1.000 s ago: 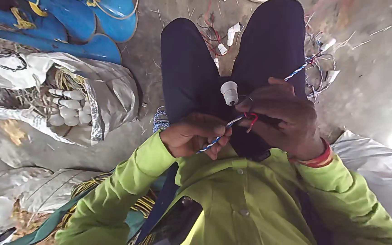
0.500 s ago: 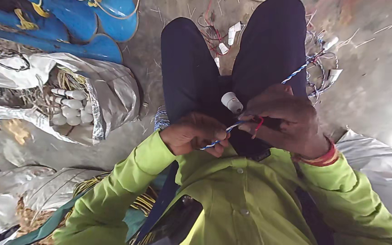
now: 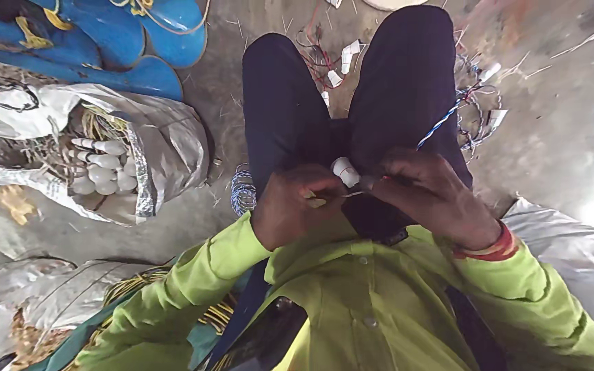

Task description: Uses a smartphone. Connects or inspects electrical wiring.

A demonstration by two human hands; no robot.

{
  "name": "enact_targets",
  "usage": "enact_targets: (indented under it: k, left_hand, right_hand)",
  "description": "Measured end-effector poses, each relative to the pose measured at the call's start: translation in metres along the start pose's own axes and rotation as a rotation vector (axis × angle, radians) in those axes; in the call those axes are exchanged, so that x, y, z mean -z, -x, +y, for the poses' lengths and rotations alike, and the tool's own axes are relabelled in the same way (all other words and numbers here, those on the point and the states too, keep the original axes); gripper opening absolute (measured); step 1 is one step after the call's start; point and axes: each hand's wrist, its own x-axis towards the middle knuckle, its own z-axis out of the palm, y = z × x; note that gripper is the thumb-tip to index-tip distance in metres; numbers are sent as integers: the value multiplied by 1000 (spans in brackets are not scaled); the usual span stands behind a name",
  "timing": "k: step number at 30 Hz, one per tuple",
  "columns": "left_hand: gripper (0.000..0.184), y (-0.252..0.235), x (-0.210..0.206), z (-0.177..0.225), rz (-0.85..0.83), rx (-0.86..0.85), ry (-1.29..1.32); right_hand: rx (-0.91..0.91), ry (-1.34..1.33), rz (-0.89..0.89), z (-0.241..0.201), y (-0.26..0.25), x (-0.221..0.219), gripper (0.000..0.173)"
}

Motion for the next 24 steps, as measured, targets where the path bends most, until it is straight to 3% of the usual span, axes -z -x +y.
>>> enact_targets:
  k: [5,8,11,14,16,18,24]
  left_hand:
    - [12,1,-6,-6,84,-514,-356]
    - [12,-5,-12,-10,98,-658,-410]
    - [12,-7,-20,-11,171,-553,-310]
    - [9,-3,-25,-9,259,-360,-120]
    - [9,2,-25,-9,291,-250,-24]
    - [9,8,-26,-8,304,-139,84]
    - [10,16,-32,-5,346,36,290]
  right_hand:
    - [-259,124,-61,-21,-10,-3,27]
    - [-311,166,-129,-23,-19,-3,29]
    - [-329,156,-143,-22,-22,-1,26]
    - [-204,63,-21,-11,-14,-3,14]
    - [-104,-24,24,-5,-7,-4,37]
    - [-25,-55,97,-2,-1,-5,46]
    - [190,-63,167,3,5,-4,20]
